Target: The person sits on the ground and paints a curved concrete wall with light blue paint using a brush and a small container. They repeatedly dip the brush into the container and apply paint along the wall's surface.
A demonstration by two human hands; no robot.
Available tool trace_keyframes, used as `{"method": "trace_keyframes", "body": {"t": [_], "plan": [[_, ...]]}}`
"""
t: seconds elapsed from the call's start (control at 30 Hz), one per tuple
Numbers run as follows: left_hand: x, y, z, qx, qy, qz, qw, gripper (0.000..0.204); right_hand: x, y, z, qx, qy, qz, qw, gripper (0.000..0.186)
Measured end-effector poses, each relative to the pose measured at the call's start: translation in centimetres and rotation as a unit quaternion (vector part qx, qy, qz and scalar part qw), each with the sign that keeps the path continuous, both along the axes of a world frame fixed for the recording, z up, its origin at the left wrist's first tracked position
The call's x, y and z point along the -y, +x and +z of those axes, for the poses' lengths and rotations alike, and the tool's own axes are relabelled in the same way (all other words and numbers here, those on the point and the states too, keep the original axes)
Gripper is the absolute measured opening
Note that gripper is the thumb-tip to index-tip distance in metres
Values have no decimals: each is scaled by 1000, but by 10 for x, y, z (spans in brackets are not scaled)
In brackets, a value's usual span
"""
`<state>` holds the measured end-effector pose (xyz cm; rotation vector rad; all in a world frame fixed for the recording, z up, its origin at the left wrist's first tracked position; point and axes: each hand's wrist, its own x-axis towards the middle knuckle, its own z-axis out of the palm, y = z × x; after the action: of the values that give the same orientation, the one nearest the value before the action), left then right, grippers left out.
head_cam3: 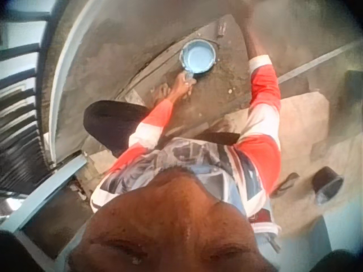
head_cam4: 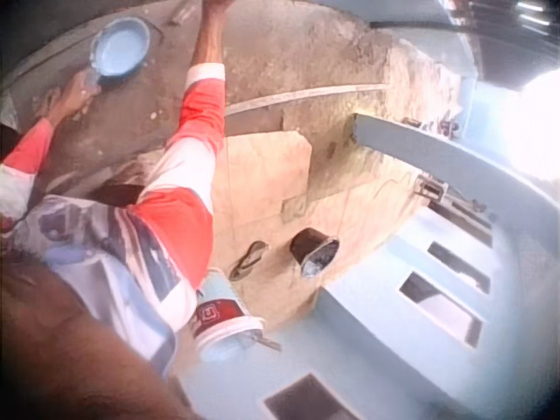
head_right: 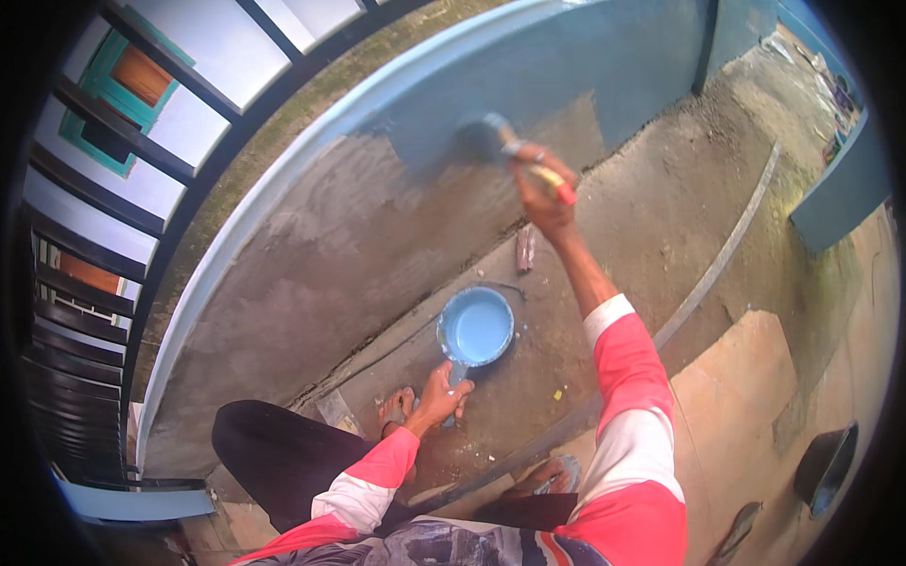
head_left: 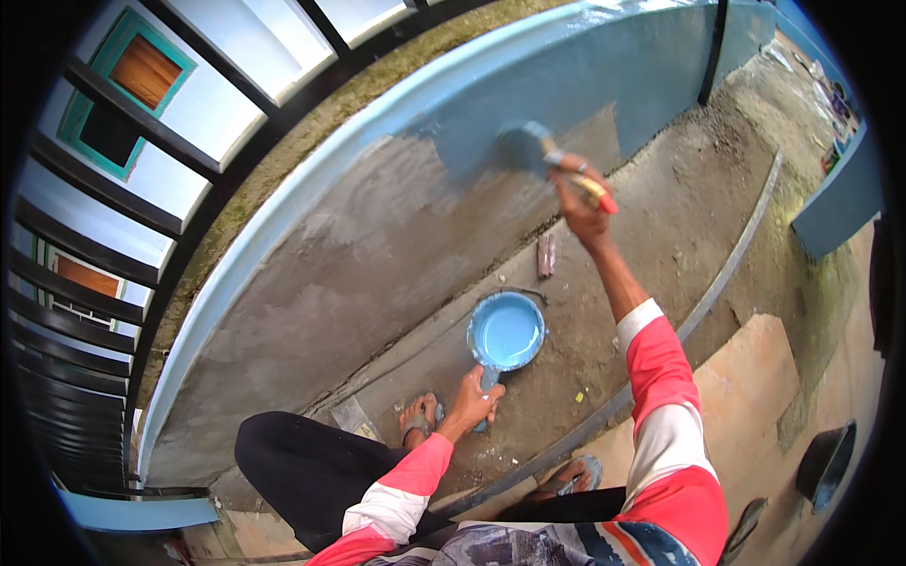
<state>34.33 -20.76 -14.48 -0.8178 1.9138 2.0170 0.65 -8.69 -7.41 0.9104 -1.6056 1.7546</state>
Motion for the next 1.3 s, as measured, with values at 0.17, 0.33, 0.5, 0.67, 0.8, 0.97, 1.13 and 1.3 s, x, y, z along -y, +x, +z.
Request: {"method": "trace_keyframes", "body": {"t": [0.17,0.33,0.5,0.67,0.8,0.97,1.13,1.3], "plan": [[-9,-3,-2,23,-57,17,998,26,17,5,-7,-67,14,-186,980,25],[-6,-5,-13,9,-82,22,996,27,34,72,-25,-43,85,-25,995,29],[-5,-5,-31,-2,-101,30,994,27,-28,84,-7,334,38,173,926,22],[-15,-9,-22,12,-114,25,993,25,-42,114,-3,258,257,149,919,24],[-23,-14,-28,-8,-131,21,991,26,-20,132,-35,202,434,113,871,24],[-23,-12,-44,-44,-168,3,985,29,-8,141,-69,150,559,87,811,23],[-24,-10,-42,-48,-173,4,984,31,-20,146,-61,161,481,102,856,20],[-19,-8,-29,-15,-119,21,993,32,-31,154,14,76,344,151,924,19]]}}
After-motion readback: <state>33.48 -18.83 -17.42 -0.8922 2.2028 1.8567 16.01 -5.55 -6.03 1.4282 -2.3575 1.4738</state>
